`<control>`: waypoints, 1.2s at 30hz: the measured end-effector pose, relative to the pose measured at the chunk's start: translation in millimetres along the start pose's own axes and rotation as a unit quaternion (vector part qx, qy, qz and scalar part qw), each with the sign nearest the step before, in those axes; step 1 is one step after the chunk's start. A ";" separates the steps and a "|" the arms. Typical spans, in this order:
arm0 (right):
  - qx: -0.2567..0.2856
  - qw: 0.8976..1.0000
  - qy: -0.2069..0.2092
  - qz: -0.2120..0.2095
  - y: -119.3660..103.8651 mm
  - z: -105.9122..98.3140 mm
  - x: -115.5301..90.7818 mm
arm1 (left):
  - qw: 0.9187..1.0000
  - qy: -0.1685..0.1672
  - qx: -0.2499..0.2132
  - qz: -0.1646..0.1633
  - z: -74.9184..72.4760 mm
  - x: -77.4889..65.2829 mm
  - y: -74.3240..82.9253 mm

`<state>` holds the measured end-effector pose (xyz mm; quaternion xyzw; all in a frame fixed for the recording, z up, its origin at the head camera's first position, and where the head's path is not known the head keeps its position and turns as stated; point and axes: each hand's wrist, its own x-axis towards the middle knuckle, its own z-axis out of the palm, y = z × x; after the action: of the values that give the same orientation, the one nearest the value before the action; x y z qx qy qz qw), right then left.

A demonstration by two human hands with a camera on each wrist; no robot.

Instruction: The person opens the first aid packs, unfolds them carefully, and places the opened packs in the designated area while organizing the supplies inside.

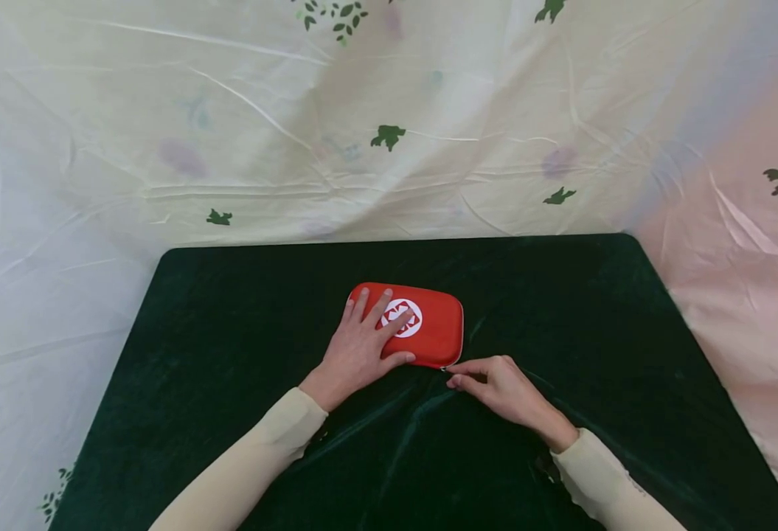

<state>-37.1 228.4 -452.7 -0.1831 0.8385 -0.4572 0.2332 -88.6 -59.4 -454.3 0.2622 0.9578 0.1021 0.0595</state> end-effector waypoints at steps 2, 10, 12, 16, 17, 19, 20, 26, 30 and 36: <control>-0.005 1.000 -0.003 -0.003 0.8 -0.7 0.3 | 1.000 0.001 -0.002 0.001 0.2 -0.6 -0.8; -0.034 0.999 -0.015 -0.017 1.4 -5.7 -0.6 | 1.000 -0.002 -0.016 0.003 -2.5 -1.3 -2.6; -0.041 0.999 -0.023 -0.009 1.8 -8.3 -1.8 | 1.000 -0.003 -0.017 0.004 -3.2 -1.3 -3.1; -0.054 0.998 -0.022 0.004 3.5 -16.4 -4.3 | 1.000 -0.002 -0.017 0.008 -3.9 -1.3 -3.6; -0.058 0.998 -0.018 0.004 3.7 -18.8 -4.8 | 1.000 -0.001 -0.017 0.009 -3.9 -1.4 -3.7; -0.065 0.998 -0.004 0.001 3.7 -24.0 -5.3 | 1.000 0.001 -0.020 0.012 -4.0 -1.3 -3.5; -0.068 0.998 0.004 -0.001 3.6 -26.5 -5.4 | 1.000 0.002 -0.020 0.012 -4.0 -1.0 -3.4; -0.088 0.994 0.069 -0.007 3.5 -38.9 -0.8 | 0.999 0.002 -0.027 0.018 -3.3 -0.2 -2.4; -0.092 0.990 0.106 -0.009 2.8 -43.2 8.7 | 0.999 0.002 -0.036 0.019 -2.5 -0.2 -2.1; -0.077 0.987 0.142 -0.003 0.9 -42.8 29.4 | 0.999 0.003 -0.042 0.017 -0.2 -2.4 -2.5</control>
<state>-85.3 242.7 -439.8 -0.1367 0.8950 -0.4137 0.0958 -87.8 -62.8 -454.6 0.2755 0.9482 0.1439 0.0653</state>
